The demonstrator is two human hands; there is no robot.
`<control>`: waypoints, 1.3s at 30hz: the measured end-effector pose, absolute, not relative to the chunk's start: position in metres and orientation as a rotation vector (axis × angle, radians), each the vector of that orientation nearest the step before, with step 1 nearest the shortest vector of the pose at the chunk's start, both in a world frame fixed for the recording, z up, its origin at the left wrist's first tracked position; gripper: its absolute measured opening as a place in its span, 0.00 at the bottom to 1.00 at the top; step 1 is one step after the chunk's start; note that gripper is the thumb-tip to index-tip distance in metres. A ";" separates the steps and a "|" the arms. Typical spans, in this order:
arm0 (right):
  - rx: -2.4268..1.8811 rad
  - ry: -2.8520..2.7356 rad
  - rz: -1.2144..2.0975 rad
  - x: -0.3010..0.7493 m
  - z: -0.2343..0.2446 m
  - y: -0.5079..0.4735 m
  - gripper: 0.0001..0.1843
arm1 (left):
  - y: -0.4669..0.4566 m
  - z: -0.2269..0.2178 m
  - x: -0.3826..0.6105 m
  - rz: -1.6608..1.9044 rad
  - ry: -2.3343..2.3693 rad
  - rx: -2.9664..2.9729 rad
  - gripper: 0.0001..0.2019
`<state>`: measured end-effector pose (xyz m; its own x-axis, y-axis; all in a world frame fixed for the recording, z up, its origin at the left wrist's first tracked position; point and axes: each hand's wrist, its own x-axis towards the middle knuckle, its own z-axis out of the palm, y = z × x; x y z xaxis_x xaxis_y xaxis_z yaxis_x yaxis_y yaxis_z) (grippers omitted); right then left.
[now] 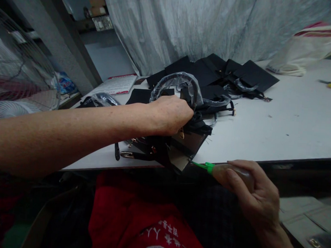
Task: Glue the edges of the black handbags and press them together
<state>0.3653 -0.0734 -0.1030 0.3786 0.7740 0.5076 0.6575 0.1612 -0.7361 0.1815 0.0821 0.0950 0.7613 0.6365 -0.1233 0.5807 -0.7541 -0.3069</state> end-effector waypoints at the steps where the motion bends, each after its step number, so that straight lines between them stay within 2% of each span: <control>1: -1.550 -1.345 0.170 0.365 -0.102 -0.074 0.12 | 0.081 0.095 0.180 0.321 -0.954 -2.708 0.17; 4: -1.538 -1.387 0.267 0.361 -0.099 -0.078 0.11 | 0.078 0.097 0.175 0.340 -0.965 -2.710 0.16; 16: -1.571 -1.305 0.184 0.349 -0.097 -0.081 0.12 | 0.065 0.100 0.167 0.405 -0.973 -2.699 0.14; 20: -1.564 -1.260 0.295 0.343 -0.091 -0.086 0.11 | 0.059 0.100 0.160 0.447 -0.982 -2.695 0.13; 31: -1.455 -1.432 0.237 0.334 -0.090 -0.094 0.12 | 0.046 0.106 0.146 0.547 -1.021 -2.696 0.13; 39: -1.555 -1.310 0.199 0.335 -0.090 -0.096 0.12 | 0.031 0.098 0.126 0.556 -1.018 -2.717 0.10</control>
